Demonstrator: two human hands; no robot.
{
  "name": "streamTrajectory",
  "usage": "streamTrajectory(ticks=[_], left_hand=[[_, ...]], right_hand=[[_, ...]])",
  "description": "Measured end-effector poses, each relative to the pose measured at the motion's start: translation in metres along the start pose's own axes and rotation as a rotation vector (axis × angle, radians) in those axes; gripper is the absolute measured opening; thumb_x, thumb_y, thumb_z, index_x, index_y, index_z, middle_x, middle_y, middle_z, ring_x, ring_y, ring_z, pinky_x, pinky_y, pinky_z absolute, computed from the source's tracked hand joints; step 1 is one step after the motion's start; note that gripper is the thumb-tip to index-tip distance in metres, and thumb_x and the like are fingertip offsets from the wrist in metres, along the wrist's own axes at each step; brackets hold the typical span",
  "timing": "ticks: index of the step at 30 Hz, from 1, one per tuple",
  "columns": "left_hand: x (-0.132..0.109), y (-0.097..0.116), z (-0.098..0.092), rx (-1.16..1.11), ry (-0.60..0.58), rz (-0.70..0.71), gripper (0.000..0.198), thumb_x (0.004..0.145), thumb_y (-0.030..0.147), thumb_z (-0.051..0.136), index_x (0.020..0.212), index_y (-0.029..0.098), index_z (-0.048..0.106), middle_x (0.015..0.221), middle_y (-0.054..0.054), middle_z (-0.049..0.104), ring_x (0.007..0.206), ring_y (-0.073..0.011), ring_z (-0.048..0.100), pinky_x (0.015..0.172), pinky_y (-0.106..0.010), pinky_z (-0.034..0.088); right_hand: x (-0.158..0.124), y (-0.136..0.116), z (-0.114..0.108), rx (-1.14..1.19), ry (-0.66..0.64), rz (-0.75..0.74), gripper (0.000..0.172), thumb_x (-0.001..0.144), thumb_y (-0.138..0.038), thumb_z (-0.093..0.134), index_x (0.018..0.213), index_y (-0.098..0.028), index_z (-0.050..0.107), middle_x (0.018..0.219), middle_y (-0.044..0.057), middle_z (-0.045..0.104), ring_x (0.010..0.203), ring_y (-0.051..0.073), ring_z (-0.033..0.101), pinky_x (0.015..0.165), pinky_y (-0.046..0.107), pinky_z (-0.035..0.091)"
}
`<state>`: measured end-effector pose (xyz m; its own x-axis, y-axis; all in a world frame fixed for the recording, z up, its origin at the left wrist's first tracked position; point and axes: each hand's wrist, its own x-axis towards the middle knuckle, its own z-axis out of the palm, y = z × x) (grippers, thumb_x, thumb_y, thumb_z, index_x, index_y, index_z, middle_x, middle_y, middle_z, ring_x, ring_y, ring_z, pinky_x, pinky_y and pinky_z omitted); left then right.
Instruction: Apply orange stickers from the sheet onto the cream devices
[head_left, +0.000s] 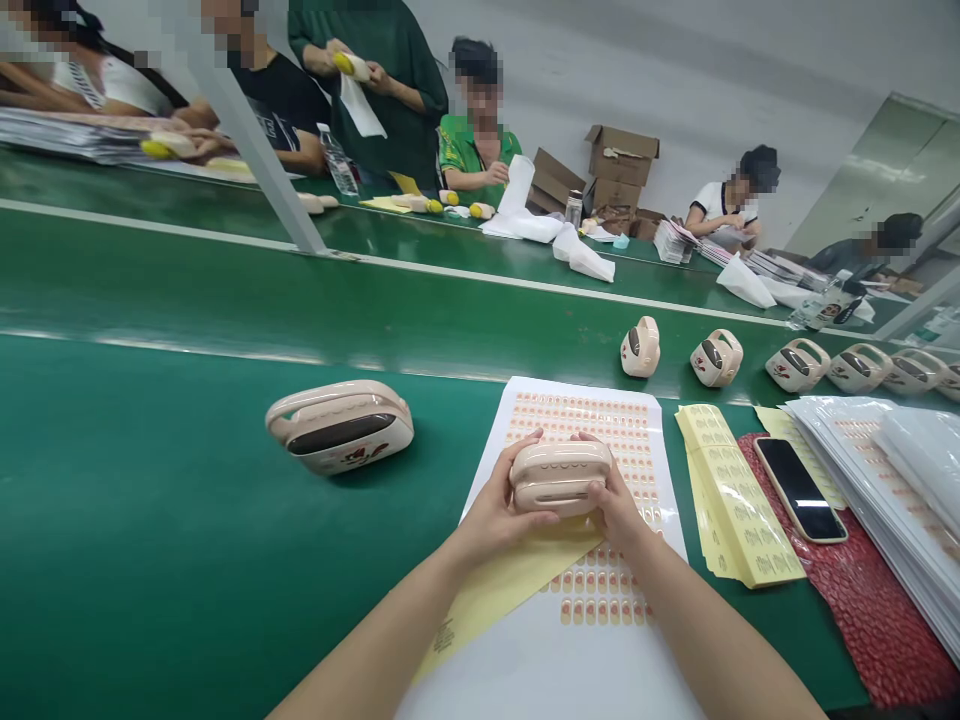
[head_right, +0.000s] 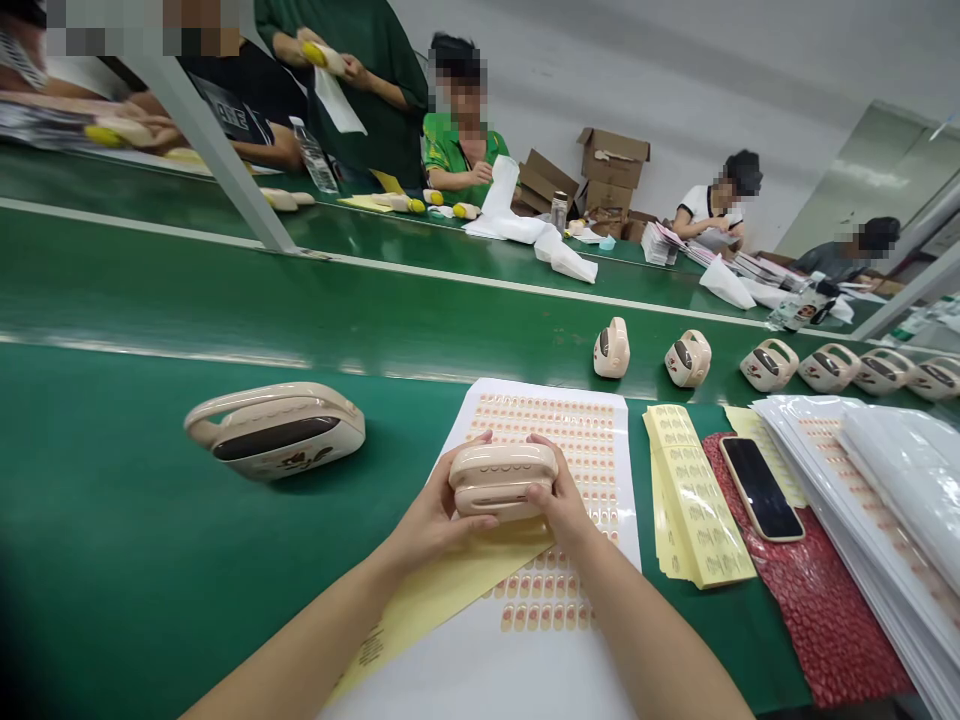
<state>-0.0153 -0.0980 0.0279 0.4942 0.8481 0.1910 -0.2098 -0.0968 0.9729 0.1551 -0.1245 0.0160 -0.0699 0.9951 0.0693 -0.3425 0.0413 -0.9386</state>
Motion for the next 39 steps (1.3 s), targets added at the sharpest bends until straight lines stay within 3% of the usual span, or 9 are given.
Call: streamTrajectory(ticks=[4,9,14,22,27,31,35,36,39], left_hand=[[0.0,-0.006,-0.003,0.068,0.018,0.043,0.075,0.065,0.036,0.079,0.126,0.028,0.038,0.142,-0.006,0.022,0.13,-0.0294,0.021,0.101,-0.037,0.035],[0.003,-0.018,-0.008,0.099,0.006,0.081,0.077,0.064,0.037,0.079,0.127,0.03,0.037,0.141,-0.006,0.023,0.129,-0.029,0.023,0.102,-0.039,0.035],[0.002,-0.01,-0.003,0.067,0.039,0.065,0.075,0.065,0.036,0.078,0.127,0.027,0.038,0.142,-0.006,0.023,0.132,-0.0263,0.014,0.101,-0.036,0.036],[-0.001,0.0,0.003,0.02,0.094,0.026,0.072,0.063,0.033,0.079,0.124,0.026,0.042,0.141,-0.005,0.026,0.13,-0.0249,0.021,0.1,-0.03,0.035],[0.005,-0.002,-0.004,-0.115,0.062,-0.038,0.081,0.062,0.036,0.079,0.127,0.022,0.033,0.13,-0.011,0.039,0.118,-0.0278,0.04,0.094,-0.032,0.041],[0.011,-0.001,-0.009,-0.22,0.274,-0.061,0.085,0.058,0.047,0.08,0.123,0.021,0.032,0.133,-0.012,0.035,0.122,-0.0273,0.035,0.092,-0.029,0.041],[0.012,0.001,-0.009,-0.366,0.45,-0.161,0.077,0.055,0.064,0.075,0.106,0.018,0.042,0.109,-0.01,0.052,0.101,-0.0262,0.051,0.072,-0.028,0.047],[0.012,0.001,-0.008,-0.4,0.43,-0.211,0.072,0.058,0.068,0.07,0.103,0.017,0.045,0.102,-0.01,0.054,0.093,-0.0257,0.053,0.069,-0.029,0.048],[0.009,-0.001,-0.004,-0.435,0.222,-0.369,0.067,0.068,0.075,0.051,0.094,0.014,0.055,0.087,-0.011,0.057,0.079,-0.0275,0.056,0.067,-0.037,0.049]], right_hand=[[0.0,0.002,-0.002,-0.018,0.009,-0.016,0.062,0.067,-0.054,0.069,0.119,-0.029,0.047,0.116,0.006,0.049,0.109,0.027,0.046,0.097,0.041,0.037],[0.001,0.001,-0.003,-0.05,0.011,-0.022,0.062,0.067,-0.052,0.069,0.12,-0.028,0.047,0.12,0.005,0.047,0.111,0.027,0.044,0.098,0.041,0.036],[0.0,-0.001,-0.003,-0.093,0.029,-0.02,0.064,0.065,-0.053,0.069,0.119,-0.027,0.046,0.126,0.006,0.042,0.113,0.028,0.042,0.098,0.042,0.035],[-0.001,-0.006,-0.001,-0.128,0.02,-0.014,0.064,0.066,-0.054,0.067,0.119,-0.027,0.045,0.12,0.007,0.046,0.111,0.028,0.044,0.096,0.042,0.037],[0.0,-0.003,0.002,-0.026,-0.073,0.007,0.068,0.065,-0.047,0.071,0.122,-0.028,0.039,0.118,0.006,0.048,0.11,0.026,0.046,0.094,0.04,0.039],[0.0,0.004,0.005,0.03,-0.057,-0.065,0.062,0.064,-0.044,0.074,0.117,-0.029,0.046,0.119,0.004,0.048,0.111,0.024,0.044,0.093,0.037,0.039],[-0.002,0.004,0.009,0.001,-0.073,-0.093,0.044,0.069,-0.05,0.068,0.106,-0.029,0.057,0.107,0.004,0.051,0.096,0.021,0.048,0.083,0.035,0.044],[-0.003,0.004,0.011,-0.016,-0.095,-0.092,0.041,0.07,-0.05,0.067,0.105,-0.029,0.059,0.107,0.005,0.05,0.091,0.02,0.049,0.08,0.035,0.045],[-0.006,0.006,0.015,-0.102,-0.087,-0.087,0.044,0.069,-0.05,0.069,0.107,-0.03,0.057,0.103,0.005,0.047,0.077,0.017,0.049,0.075,0.036,0.047]])
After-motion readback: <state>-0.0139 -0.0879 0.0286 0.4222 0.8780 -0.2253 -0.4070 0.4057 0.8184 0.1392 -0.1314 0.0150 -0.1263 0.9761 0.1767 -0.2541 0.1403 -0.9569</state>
